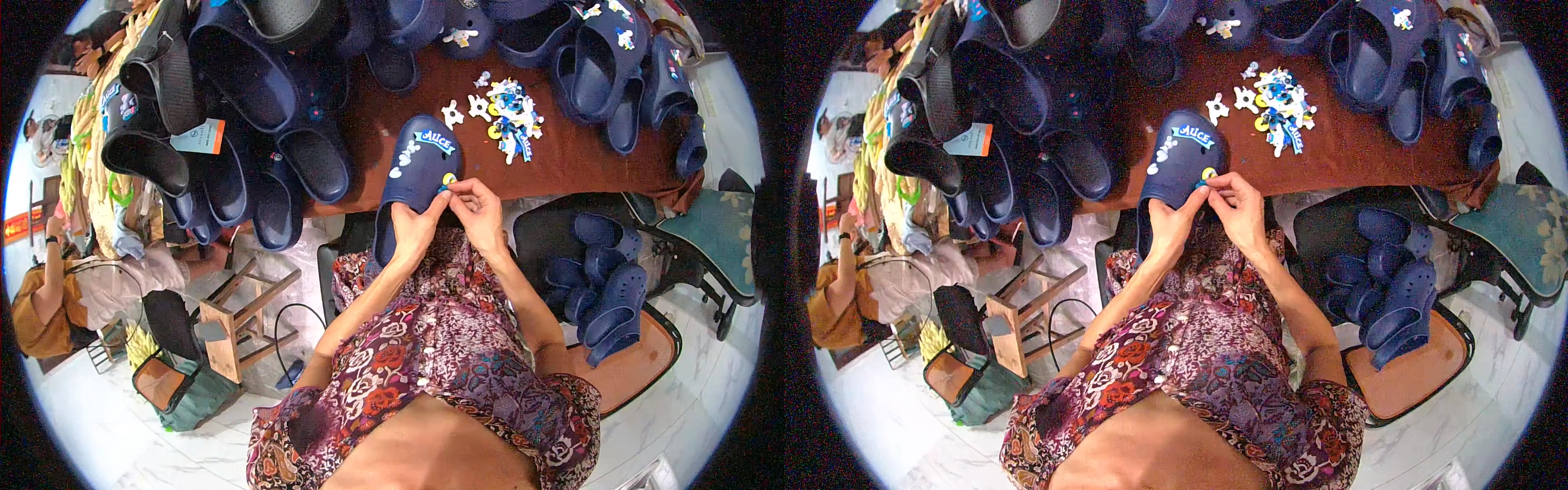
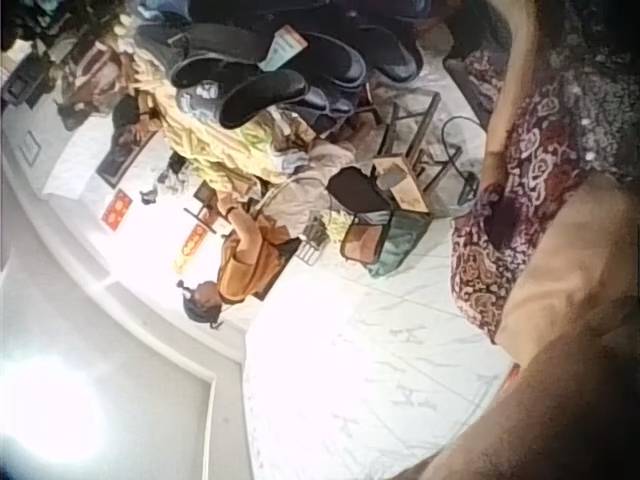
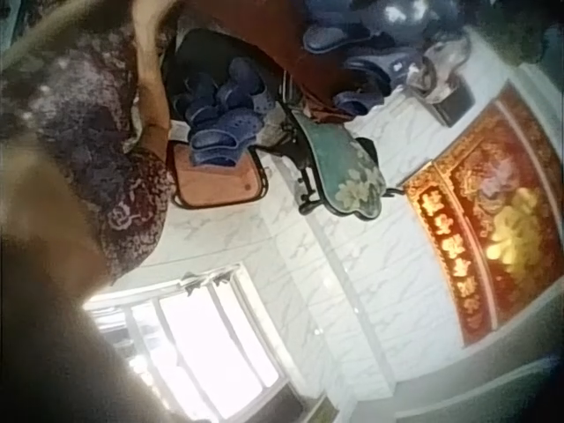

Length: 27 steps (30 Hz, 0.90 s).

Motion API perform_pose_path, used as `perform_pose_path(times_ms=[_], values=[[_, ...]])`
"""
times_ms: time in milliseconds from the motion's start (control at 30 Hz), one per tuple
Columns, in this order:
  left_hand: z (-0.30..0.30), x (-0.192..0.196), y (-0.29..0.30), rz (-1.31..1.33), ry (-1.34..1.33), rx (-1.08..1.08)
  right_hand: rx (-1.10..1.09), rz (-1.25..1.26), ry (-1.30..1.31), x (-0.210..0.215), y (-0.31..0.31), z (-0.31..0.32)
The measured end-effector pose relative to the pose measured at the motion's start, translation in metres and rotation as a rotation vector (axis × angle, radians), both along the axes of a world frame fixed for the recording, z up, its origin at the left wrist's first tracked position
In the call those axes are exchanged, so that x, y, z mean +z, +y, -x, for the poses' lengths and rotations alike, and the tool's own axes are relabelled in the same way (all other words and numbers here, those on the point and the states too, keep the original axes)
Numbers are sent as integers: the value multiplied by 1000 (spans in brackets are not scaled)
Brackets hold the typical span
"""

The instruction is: Attach decorative charms and components to foam clogs in a manufacturing setting.

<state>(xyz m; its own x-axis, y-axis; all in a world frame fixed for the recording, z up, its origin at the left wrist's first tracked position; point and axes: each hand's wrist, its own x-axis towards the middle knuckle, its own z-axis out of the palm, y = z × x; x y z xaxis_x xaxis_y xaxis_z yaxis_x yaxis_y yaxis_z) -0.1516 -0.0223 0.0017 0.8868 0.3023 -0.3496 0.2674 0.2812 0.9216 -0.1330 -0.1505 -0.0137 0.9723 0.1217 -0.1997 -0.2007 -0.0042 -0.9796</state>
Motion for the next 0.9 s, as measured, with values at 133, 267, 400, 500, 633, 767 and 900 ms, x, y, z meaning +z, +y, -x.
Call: perform_pose_path(times_ms=[133, 267, 400, 500, 633, 767, 900], values=[[0, -7, -1, -73, -68, 20, -57, -16, -42, -10, 5, 8], [2, -21, -3, -168, -105, 40, -80, -4, -104, -6, 6, 16], [4, -29, -3, -218, -107, 70, -76, -14, -109, -8, 7, 23], [2, -28, -3, -224, -83, 77, -43, -20, -77, -7, 6, 26], [0, -18, -5, -231, -36, 101, -40, 3, -80, -3, 6, 27], [0, -4, -4, -123, -32, 77, -4, 259, -195, 9, 4, 29], [2, -7, -3, -81, -47, 28, 12, 166, -164, 1, 2, 27]])
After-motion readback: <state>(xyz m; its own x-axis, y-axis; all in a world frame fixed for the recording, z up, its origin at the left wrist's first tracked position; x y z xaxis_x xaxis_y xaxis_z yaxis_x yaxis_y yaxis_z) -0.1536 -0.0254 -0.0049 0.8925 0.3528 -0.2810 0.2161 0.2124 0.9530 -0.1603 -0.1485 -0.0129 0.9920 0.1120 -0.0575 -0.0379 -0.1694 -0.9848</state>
